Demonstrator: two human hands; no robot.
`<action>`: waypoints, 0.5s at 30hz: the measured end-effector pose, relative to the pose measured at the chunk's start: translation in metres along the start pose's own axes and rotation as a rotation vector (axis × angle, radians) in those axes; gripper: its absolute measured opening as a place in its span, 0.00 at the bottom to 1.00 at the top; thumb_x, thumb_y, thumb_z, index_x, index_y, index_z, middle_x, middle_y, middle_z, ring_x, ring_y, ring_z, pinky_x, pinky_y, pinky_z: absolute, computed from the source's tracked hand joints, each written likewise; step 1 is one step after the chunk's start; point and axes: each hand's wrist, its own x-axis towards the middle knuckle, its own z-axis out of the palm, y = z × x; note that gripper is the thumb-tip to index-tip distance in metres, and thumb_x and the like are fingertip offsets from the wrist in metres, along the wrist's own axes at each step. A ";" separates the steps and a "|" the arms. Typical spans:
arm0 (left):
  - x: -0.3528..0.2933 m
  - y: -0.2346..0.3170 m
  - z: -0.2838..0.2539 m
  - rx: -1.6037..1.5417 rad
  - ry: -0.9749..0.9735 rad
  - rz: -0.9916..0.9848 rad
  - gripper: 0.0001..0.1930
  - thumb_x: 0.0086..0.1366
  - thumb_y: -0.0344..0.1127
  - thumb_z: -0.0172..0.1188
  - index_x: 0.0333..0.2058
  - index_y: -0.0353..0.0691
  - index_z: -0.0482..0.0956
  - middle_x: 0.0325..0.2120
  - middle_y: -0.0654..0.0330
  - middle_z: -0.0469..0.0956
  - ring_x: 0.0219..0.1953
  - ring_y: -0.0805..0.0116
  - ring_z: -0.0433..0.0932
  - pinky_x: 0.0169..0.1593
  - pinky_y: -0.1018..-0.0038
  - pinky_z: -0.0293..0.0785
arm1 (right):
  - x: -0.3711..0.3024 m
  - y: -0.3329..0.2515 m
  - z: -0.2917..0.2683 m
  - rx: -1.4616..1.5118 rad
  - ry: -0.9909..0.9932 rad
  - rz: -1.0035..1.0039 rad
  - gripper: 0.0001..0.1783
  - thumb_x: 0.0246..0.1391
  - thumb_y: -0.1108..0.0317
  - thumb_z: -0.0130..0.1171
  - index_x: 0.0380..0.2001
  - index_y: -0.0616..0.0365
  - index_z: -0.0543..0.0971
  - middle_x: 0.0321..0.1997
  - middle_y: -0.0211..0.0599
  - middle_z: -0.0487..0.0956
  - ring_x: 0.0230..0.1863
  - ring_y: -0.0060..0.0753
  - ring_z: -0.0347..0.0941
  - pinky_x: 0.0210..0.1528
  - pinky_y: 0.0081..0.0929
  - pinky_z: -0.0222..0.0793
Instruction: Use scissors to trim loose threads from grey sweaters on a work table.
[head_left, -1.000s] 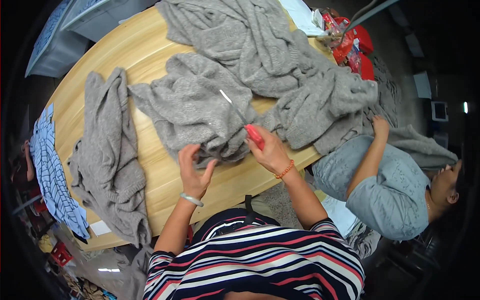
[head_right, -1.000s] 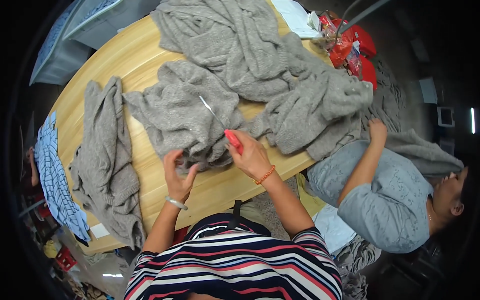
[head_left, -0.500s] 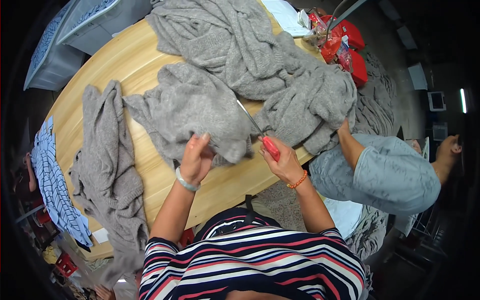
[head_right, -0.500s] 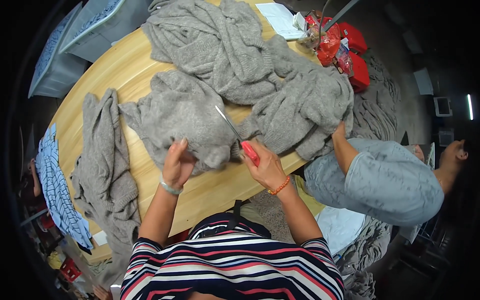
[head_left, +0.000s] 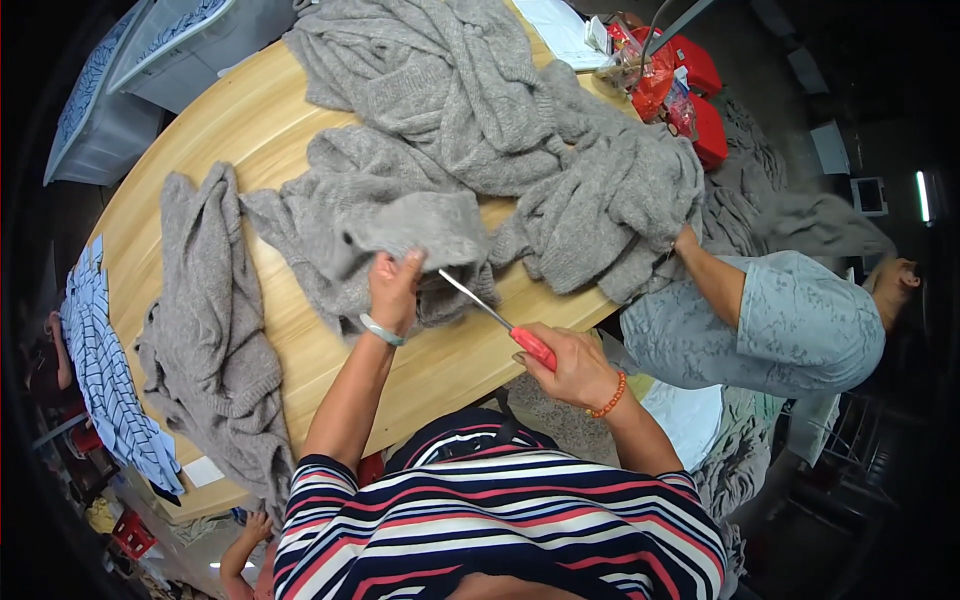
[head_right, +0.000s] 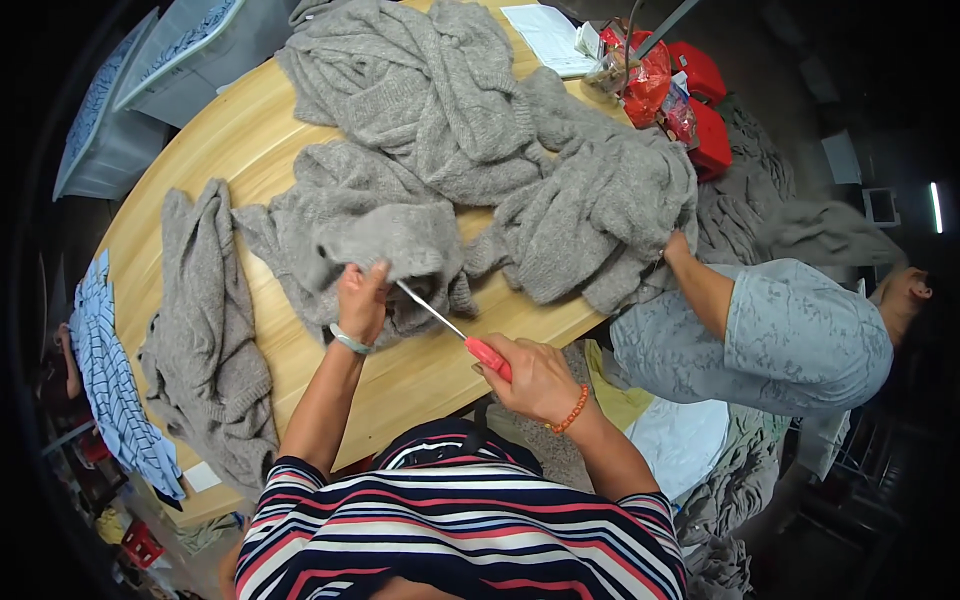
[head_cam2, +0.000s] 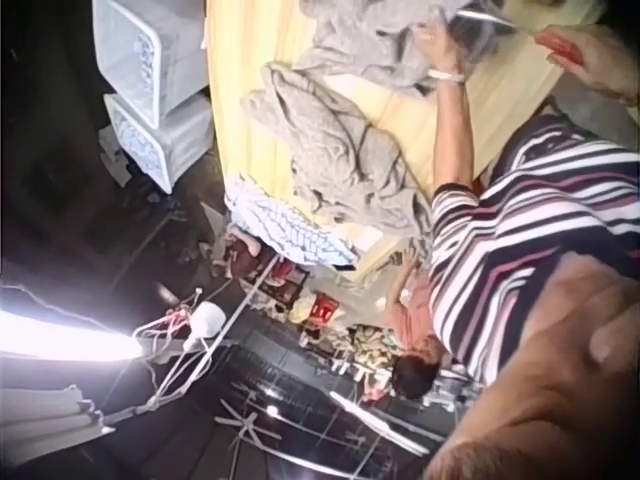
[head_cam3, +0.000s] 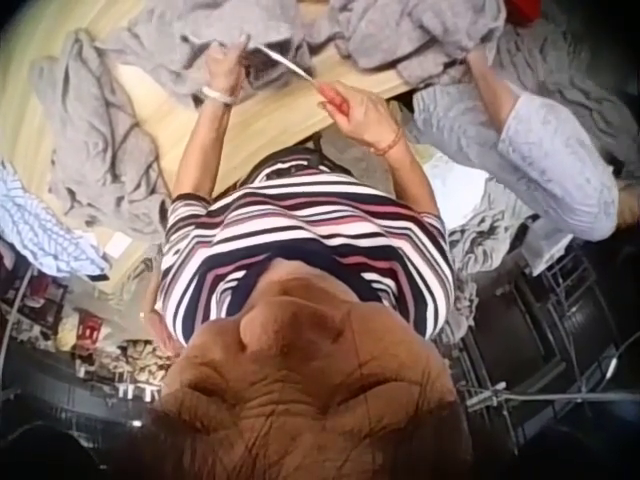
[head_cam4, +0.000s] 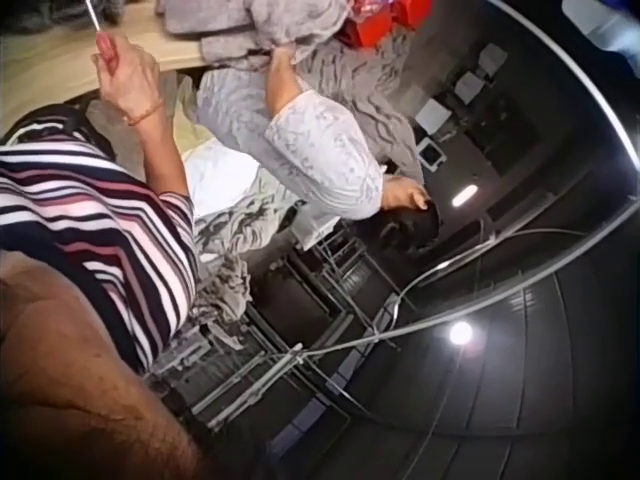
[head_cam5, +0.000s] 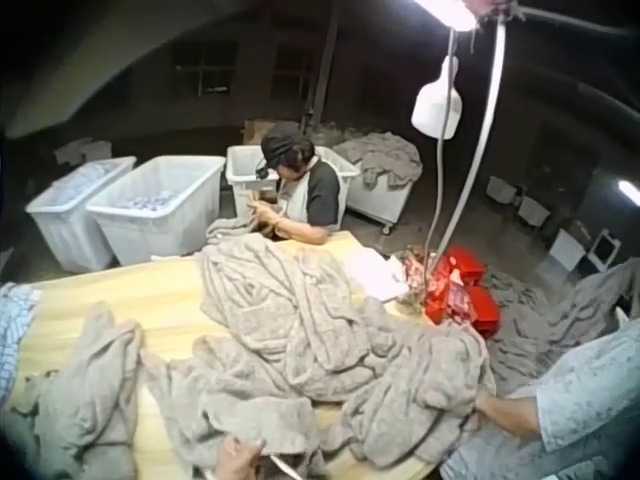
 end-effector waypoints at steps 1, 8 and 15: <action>-0.007 0.001 0.004 0.001 -0.003 -0.004 0.10 0.66 0.32 0.65 0.40 0.35 0.74 0.36 0.59 0.80 0.33 0.75 0.78 0.38 0.75 0.76 | 0.004 0.001 0.001 0.013 0.083 -0.023 0.20 0.55 0.61 0.64 0.50 0.53 0.77 0.33 0.49 0.81 0.38 0.55 0.79 0.40 0.44 0.74; -0.060 0.020 0.046 0.314 -0.310 -0.197 0.14 0.65 0.36 0.66 0.22 0.37 0.80 0.23 0.70 0.77 0.28 0.83 0.72 0.30 0.80 0.66 | 0.057 -0.006 0.021 0.127 0.372 -0.291 0.24 0.47 0.71 0.69 0.50 0.57 0.77 0.42 0.47 0.80 0.47 0.52 0.78 0.48 0.36 0.74; -0.045 0.034 0.018 -0.330 0.053 -0.264 0.11 0.71 0.39 0.59 0.44 0.39 0.79 0.36 0.60 0.83 0.34 0.72 0.81 0.30 0.75 0.77 | 0.067 0.005 0.036 0.155 0.295 -0.175 0.21 0.49 0.72 0.65 0.49 0.58 0.77 0.41 0.47 0.80 0.44 0.52 0.78 0.45 0.37 0.74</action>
